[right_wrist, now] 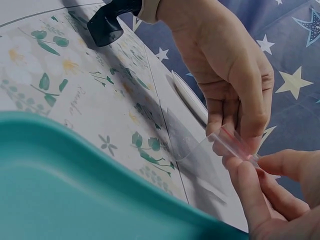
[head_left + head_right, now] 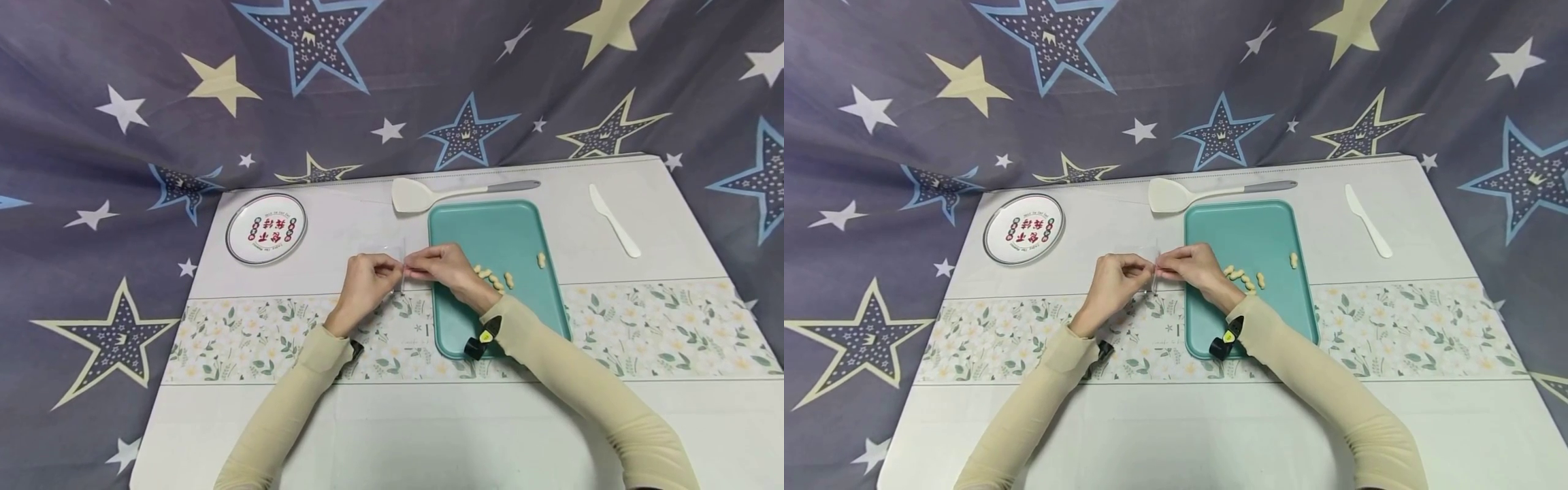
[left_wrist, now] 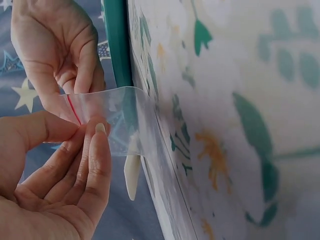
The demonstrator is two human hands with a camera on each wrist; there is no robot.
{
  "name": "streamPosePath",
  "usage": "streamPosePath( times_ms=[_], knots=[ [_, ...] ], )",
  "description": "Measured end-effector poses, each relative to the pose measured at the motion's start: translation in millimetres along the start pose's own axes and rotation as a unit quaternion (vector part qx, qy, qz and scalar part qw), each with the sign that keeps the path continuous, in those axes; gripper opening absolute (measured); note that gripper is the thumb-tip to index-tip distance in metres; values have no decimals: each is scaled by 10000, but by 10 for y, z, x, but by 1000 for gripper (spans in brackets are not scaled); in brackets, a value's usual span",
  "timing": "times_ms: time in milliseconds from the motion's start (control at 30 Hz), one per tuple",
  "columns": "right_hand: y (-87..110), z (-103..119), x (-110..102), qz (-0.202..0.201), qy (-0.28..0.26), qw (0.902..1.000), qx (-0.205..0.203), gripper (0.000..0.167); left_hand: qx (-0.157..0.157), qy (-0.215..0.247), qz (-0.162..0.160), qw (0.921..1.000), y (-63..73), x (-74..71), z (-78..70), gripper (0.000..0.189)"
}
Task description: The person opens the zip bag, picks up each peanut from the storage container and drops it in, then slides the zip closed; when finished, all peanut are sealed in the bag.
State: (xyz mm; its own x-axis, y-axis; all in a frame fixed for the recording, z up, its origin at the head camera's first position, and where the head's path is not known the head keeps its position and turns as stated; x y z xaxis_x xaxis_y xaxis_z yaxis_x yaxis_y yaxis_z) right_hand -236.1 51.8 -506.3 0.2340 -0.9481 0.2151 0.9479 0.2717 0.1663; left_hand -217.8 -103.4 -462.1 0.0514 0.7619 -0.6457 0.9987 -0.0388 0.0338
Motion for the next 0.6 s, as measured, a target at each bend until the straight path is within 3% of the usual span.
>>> streamPosePath(
  times_ms=[300, 600],
  knots=[
    [-3, 17, -22, -38, 412, 9991, -73, 26, 230, -114, -176, 9995, 42, 10, -61, 11],
    [5, -10, -30, -96, 348, 9993, 112, 26, 296, -96, -244, 9992, 79, 29, -96, 11]
  ],
)
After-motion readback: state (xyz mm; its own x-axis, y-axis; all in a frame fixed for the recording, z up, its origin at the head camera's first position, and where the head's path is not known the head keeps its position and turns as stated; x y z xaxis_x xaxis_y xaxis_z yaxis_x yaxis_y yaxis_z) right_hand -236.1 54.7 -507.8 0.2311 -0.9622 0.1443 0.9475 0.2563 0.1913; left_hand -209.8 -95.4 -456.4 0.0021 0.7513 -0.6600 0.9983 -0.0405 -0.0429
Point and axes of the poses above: each hand's wrist, its own y-axis away from the middle knuckle, its own x-axis out of the palm, z = x × y, the point moved 7 cm from there along -y, towards the middle knuckle, and after that the axes turned 14 degrees about -x, right-handed, at the moved point
